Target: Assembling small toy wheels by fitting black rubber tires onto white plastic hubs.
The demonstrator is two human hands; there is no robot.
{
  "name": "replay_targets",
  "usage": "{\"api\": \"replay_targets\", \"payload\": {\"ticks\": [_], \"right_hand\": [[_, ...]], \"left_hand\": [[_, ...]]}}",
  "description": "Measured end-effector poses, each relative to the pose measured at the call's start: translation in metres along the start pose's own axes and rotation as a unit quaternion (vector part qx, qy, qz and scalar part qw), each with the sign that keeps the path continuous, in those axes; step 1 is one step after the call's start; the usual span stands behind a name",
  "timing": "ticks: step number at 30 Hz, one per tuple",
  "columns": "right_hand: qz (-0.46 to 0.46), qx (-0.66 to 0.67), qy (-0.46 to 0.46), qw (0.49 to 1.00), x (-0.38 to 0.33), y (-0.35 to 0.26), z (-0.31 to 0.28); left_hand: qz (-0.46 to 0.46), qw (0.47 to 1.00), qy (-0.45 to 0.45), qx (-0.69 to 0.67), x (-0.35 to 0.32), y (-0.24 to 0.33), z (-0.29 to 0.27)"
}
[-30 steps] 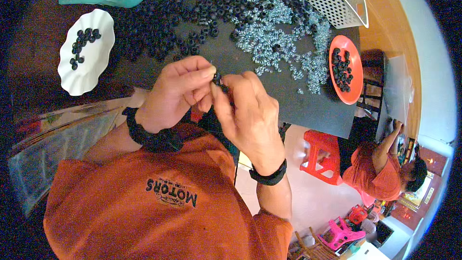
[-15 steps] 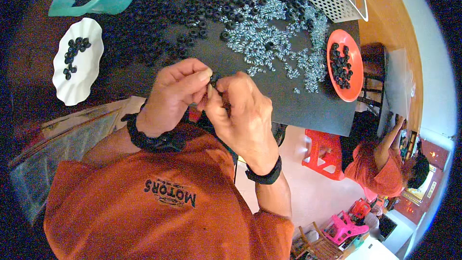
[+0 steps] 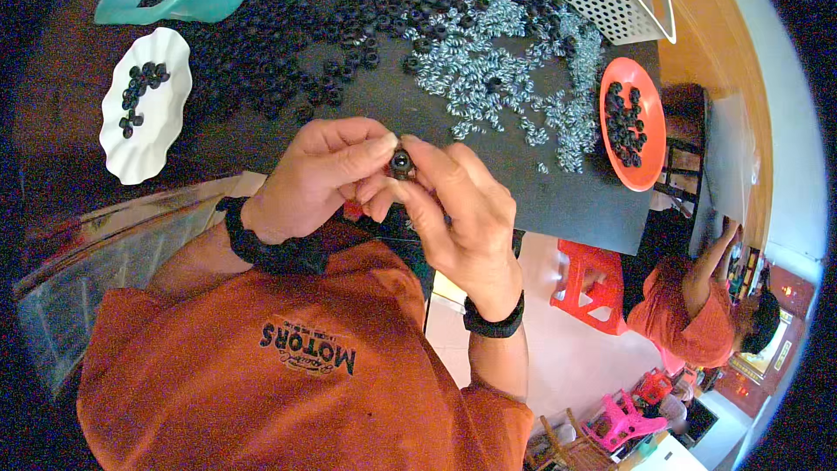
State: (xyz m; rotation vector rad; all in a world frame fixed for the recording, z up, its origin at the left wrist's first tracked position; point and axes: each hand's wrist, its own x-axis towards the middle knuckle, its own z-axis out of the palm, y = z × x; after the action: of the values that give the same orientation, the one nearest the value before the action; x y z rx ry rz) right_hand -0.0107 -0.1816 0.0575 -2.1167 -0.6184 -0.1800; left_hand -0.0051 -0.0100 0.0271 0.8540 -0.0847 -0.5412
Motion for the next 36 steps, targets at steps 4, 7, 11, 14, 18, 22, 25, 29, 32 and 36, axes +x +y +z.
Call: {"api": "replay_targets", "payload": {"ticks": [4, 7, 11, 14, 18, 22, 25, 29, 32, 36], "right_hand": [[-0.015, -0.009, -0.003, 1.000, 0.000, 0.002, 0.002], [-0.031, -0.025, -0.011, 0.999, 0.000, 0.002, 0.002], [-0.003, 0.002, -0.042, 0.999, 0.006, -0.004, -0.001], [-0.053, -0.024, -0.034, 0.998, 0.005, 0.004, 0.002], [-0.058, -0.015, -0.011, 0.998, 0.001, 0.004, 0.008], [-0.051, -0.025, -0.021, 0.998, 0.000, 0.000, 0.009], [-0.107, -0.054, -0.021, 0.993, 0.004, -0.002, 0.009], [-0.039, -0.019, -0.016, 0.999, -0.001, -0.006, 0.009], [-0.021, -0.040, -0.006, 0.999, -0.003, -0.008, 0.008], [-0.012, -0.101, -0.021, 0.995, -0.009, -0.004, 0.001]], "left_hand": [[0.034, 0.996, 0.010, 0.087, -0.002, 0.000, -0.001], [0.016, 0.994, 0.016, 0.106, -0.003, 0.005, 0.002], [-0.012, 0.996, -0.002, 0.092, -0.002, 0.005, -0.001], [-0.033, 0.993, -0.012, 0.112, -0.001, 0.004, -0.003], [-0.058, 0.993, -0.012, 0.102, -0.004, 0.003, -0.005], [-0.060, 0.997, -0.018, 0.050, -0.005, -0.003, -0.011], [-0.079, 0.997, 0.009, 0.005, -0.003, 0.003, -0.006], [-0.037, 0.996, -0.008, 0.080, -0.003, 0.006, -0.005], [-0.050, 0.997, -0.013, 0.063, -0.004, 0.005, -0.004], [-0.023, 0.997, 0.000, 0.078, -0.004, 0.001, -0.002]]}}
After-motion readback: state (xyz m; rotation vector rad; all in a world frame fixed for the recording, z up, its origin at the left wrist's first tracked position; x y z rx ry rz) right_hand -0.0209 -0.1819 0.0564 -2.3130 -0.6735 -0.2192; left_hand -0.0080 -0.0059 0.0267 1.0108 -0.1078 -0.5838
